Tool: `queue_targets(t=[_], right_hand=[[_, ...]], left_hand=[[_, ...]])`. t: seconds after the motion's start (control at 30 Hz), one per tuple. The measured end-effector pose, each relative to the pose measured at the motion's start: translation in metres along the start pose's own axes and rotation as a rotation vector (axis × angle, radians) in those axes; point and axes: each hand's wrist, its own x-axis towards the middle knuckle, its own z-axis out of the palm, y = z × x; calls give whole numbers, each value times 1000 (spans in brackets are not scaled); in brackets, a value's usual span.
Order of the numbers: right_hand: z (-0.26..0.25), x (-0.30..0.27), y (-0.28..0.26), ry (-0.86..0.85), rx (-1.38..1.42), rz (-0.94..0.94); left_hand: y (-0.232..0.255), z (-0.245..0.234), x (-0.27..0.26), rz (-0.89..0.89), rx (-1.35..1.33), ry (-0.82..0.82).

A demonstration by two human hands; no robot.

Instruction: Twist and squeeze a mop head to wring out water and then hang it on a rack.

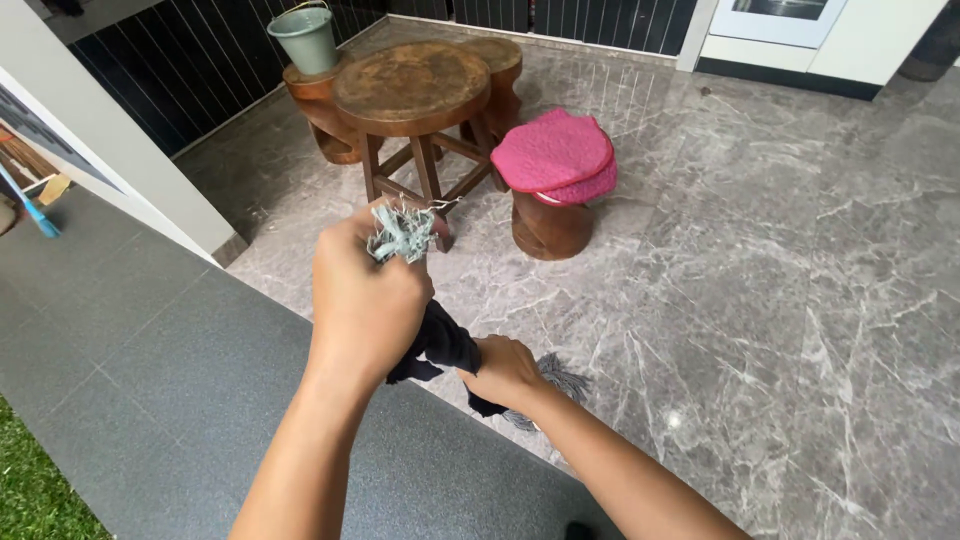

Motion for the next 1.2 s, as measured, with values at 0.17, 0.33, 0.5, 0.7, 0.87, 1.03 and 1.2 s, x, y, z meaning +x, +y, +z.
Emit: queue_targets(t=[0.17, 0.33, 0.5, 0.7, 0.87, 1.03, 1.2], right_hand=[[9, 50, 43, -57, -60, -192], [19, 99, 73, -153, -151, -112], [40, 157, 118, -94, -184, -96], [49, 193, 113, -76, -175, -144], [63, 203, 71, -128, -234, -144], [52, 184, 13, -222, -239, -157], [32, 200, 7, -281, -185, -176]], left_hand=[[-33, 20, -9, -80, 3, 161], [-77, 50, -13, -221, -26, 286], [-133, 86, -2, -337, -79, 325], [-158, 78, 26, -421, -101, 407], [-147, 30, 45, -565, -257, 433], [-100, -8, 67, -604, -298, 401], [-115, -27, 92, -379, -333, -52]])
